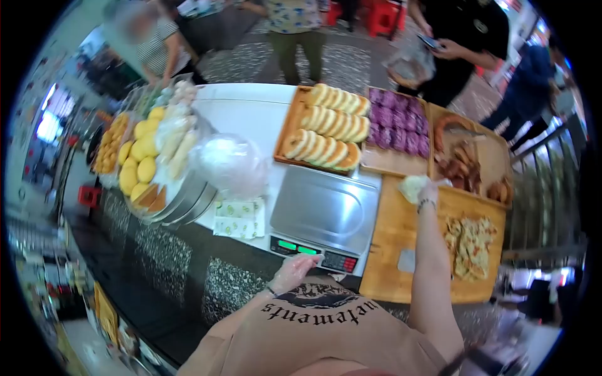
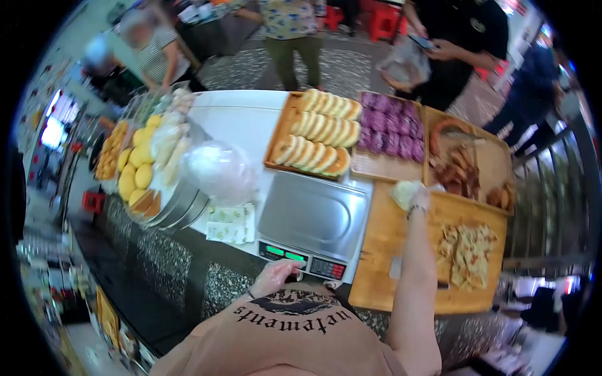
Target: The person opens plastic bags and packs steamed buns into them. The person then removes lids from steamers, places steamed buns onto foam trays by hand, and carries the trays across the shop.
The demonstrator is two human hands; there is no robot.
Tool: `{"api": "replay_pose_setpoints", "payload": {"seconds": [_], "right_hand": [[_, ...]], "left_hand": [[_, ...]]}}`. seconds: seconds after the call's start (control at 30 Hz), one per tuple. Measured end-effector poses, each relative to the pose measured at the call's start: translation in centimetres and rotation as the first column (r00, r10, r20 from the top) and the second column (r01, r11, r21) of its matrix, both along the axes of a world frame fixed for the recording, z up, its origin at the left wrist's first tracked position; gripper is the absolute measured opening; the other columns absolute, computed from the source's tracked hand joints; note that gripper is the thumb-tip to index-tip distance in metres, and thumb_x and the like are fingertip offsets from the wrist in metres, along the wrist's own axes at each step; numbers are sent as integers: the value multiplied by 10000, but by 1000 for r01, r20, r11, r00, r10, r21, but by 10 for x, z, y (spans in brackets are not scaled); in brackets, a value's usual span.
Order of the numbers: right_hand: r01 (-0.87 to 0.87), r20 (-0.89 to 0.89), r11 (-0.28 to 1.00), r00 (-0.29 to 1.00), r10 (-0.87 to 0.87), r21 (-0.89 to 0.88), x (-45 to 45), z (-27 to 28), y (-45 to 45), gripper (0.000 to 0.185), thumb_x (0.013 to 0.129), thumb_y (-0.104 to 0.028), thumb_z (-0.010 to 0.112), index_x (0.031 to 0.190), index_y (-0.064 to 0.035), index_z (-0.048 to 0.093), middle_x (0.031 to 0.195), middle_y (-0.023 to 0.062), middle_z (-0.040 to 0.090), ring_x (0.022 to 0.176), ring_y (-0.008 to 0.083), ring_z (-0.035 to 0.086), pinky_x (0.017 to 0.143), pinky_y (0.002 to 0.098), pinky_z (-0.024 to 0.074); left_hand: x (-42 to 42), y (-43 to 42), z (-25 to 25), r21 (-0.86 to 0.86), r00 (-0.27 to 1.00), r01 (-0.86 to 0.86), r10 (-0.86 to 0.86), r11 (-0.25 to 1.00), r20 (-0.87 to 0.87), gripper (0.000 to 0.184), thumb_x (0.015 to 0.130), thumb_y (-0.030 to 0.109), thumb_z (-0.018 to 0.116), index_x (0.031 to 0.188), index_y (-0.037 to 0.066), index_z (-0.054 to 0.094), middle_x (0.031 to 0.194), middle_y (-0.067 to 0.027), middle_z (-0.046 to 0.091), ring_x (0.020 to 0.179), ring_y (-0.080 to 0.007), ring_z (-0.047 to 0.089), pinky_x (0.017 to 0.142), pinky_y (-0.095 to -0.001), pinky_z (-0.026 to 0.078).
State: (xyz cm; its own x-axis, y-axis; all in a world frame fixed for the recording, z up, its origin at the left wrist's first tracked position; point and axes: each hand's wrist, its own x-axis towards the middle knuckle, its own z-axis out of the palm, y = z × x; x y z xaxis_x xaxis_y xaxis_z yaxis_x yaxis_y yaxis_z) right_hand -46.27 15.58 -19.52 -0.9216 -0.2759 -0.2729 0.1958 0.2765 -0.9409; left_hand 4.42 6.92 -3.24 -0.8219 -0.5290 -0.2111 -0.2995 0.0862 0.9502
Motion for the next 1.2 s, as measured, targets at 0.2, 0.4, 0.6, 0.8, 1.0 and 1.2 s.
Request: {"api": "replay_pose_setpoints", "payload": {"seconds": [0.2, 0.4, 0.6, 0.8, 1.0, 1.2], "right_hand": [[37, -266, 414, 816, 512, 910, 12, 45, -5, 447, 912, -107, 412, 1316, 76, 358, 1191, 245, 534, 974, 273, 604, 762, 345, 494], [-126, -697, 986, 697, 168, 112, 37, 92, 25, 510, 913, -101, 494, 1366, 52, 314, 1367, 215, 375, 1111, 247, 496, 919, 334, 422], [-173, -751, 979, 659, 33, -109, 155, 208, 36, 536, 917, -98, 491, 1395, 26, 283, 1404, 174, 347, 1198, 253, 436, 990, 359, 378], [-409, -582, 904, 768, 268, -124, 315, 216, 25, 560, 902, -84, 492, 1406, 16, 269, 1468, 171, 269, 1141, 215, 493, 973, 372, 394], [-706, -246, 651, 708, 662, -280, 454, 191, -41, 680, 885, 25, 486, 1449, -10, 106, 1301, 166, 458, 996, 194, 576, 824, 287, 481], [-619, -64, 785, 784, 618, 0, 551, 197, -84, 775, 870, -59, 538, 1458, -67, 35, 993, 128, 672, 844, 207, 658, 769, 314, 508]], "left_hand": [[-3, 1, 16, 55, 997, -15, 11, 998, 79, 262, 950, 126, 444, 1129, 39, 614, 1045, -103, 644, 904, -170, 615, 825, -287, 483], [0, 13, 16, 136, 998, -61, 61, 989, 5, 292, 965, 166, 428, 1170, 38, 592, 1017, -100, 617, 865, -162, 616, 795, -292, 489], [18, 19, 10, 118, 991, -84, 70, 989, 115, 302, 960, 179, 431, 1157, 23, 598, 1044, -99, 630, 871, -162, 614, 821, -291, 486], [37, -11, 17, 101, 999, -49, 47, 994, 26, 283, 960, 186, 432, 1113, 35, 615, 1001, -94, 637, 880, -165, 611, 827, -298, 484], [110, -82, -7, 119, 995, 31, -19, 992, -102, 273, 964, 147, 423, 1124, 13, 600, 1003, -97, 630, 894, -158, 595, 831, -287, 475], [195, -185, -27, 190, 991, 79, -98, 979, 95, 289, 955, 190, 442, 1092, -7, 604, 993, -93, 637, 877, -165, 582, 803, -293, 465]]}}
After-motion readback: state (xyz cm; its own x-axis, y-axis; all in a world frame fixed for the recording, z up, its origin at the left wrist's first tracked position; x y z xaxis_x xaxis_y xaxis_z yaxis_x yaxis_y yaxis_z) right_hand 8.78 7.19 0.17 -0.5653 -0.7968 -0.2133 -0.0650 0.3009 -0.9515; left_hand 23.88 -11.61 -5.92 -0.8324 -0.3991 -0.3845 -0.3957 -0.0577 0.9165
